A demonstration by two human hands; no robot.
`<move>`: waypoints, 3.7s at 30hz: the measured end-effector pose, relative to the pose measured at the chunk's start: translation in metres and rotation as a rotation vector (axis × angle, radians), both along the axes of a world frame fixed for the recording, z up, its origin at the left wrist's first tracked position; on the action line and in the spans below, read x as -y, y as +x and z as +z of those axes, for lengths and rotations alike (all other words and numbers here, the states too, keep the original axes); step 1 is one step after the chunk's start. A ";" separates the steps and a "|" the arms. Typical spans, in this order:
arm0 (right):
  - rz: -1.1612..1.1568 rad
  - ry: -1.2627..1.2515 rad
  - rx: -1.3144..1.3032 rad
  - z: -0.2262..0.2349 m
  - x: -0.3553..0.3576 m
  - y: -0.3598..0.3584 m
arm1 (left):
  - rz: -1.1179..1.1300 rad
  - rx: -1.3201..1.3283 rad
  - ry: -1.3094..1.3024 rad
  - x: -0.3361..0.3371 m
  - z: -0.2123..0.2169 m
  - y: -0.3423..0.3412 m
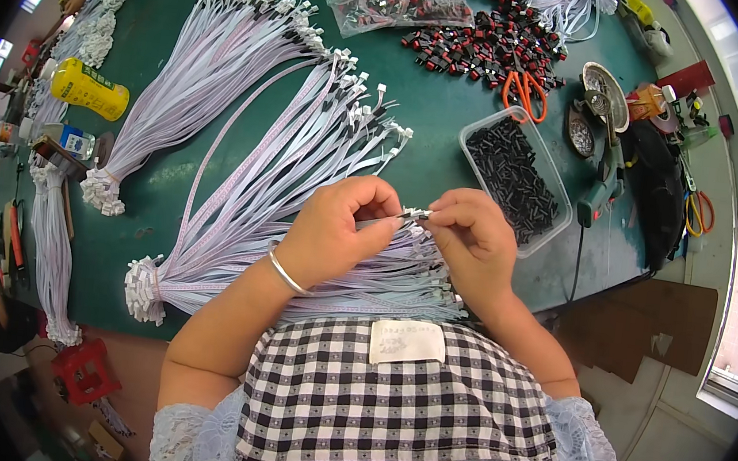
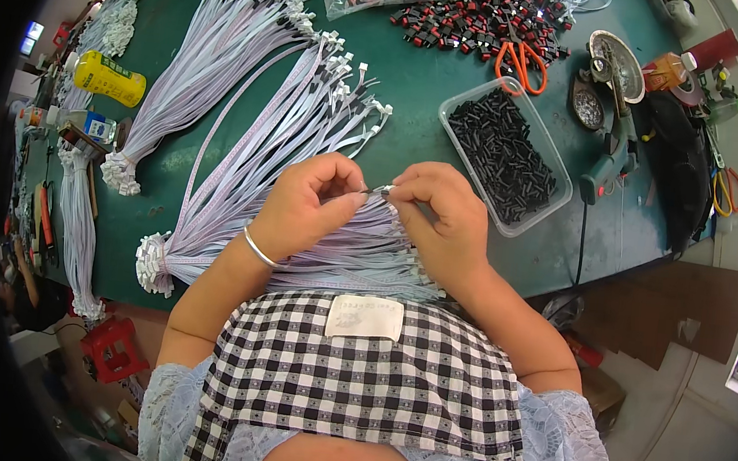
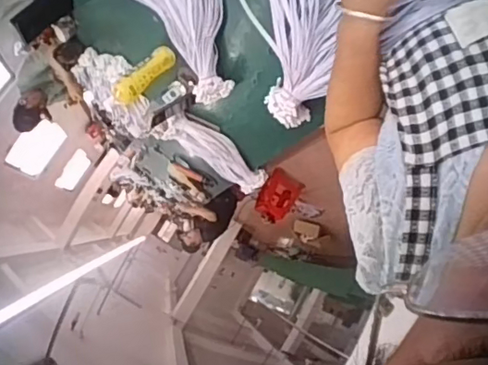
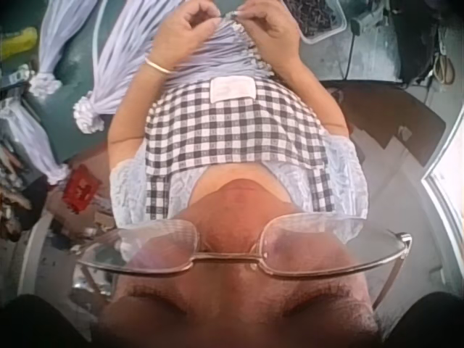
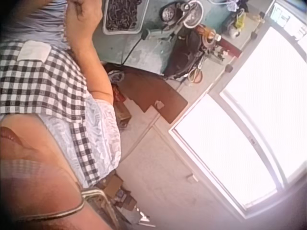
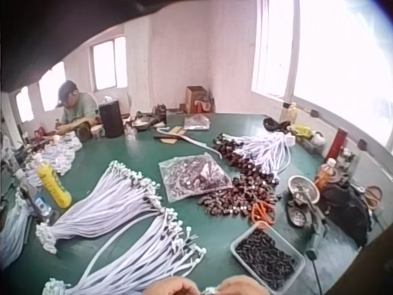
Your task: The person repeatedly picks up small black plastic components from a container and attaches them to the ends of white flat cables. The person handles the cables and components by hand, working at a green table in a workshop setting.
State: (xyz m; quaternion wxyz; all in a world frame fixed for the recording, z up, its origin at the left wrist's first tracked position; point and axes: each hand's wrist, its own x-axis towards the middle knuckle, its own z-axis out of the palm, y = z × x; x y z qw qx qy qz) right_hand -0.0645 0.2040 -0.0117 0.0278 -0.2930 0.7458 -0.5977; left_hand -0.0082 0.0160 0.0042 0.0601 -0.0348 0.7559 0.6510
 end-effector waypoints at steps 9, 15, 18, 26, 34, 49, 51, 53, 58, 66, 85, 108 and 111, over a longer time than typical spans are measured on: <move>0.124 -0.010 0.399 0.009 -0.007 -0.019 | -0.023 0.051 -0.080 0.002 0.004 0.000; 0.218 0.215 0.022 0.024 -0.006 -0.029 | -0.054 -0.008 -0.127 0.001 0.001 0.000; 0.224 0.252 -0.059 0.025 -0.005 -0.030 | -0.062 0.002 -0.136 0.001 0.001 0.000; 0.243 0.263 -0.120 0.027 -0.002 -0.028 | -0.068 -0.031 -0.157 0.001 0.000 0.000; 0.213 0.301 -0.280 0.022 0.005 -0.016 | -0.042 -0.058 -0.171 0.001 -0.002 0.000; 0.036 -0.001 0.230 0.006 0.006 -0.003 | -0.015 -0.010 -0.074 0.002 -0.002 0.000; 0.046 -0.024 0.230 0.002 0.007 -0.003 | -0.012 0.000 -0.069 0.002 -0.001 0.000; 0.042 -0.044 0.225 0.001 0.008 -0.002 | -0.018 -0.005 -0.081 0.002 0.000 0.000; 0.047 0.100 -0.046 0.006 0.011 0.001 | 0.010 -0.005 -0.064 0.001 0.000 0.001; 0.125 0.099 0.104 0.010 0.010 -0.005 | -0.015 0.063 0.047 0.003 0.006 0.000; 0.046 0.473 -0.482 0.035 -0.002 -0.089 | 0.224 -0.396 -1.033 0.043 -0.014 -0.056; 0.196 1.057 -0.734 0.012 -0.066 -0.095 | -0.184 -0.291 -0.950 -0.009 0.004 -0.010; 0.206 1.126 -0.704 0.012 -0.066 -0.098 | -0.140 -0.331 -0.923 -0.008 0.014 -0.010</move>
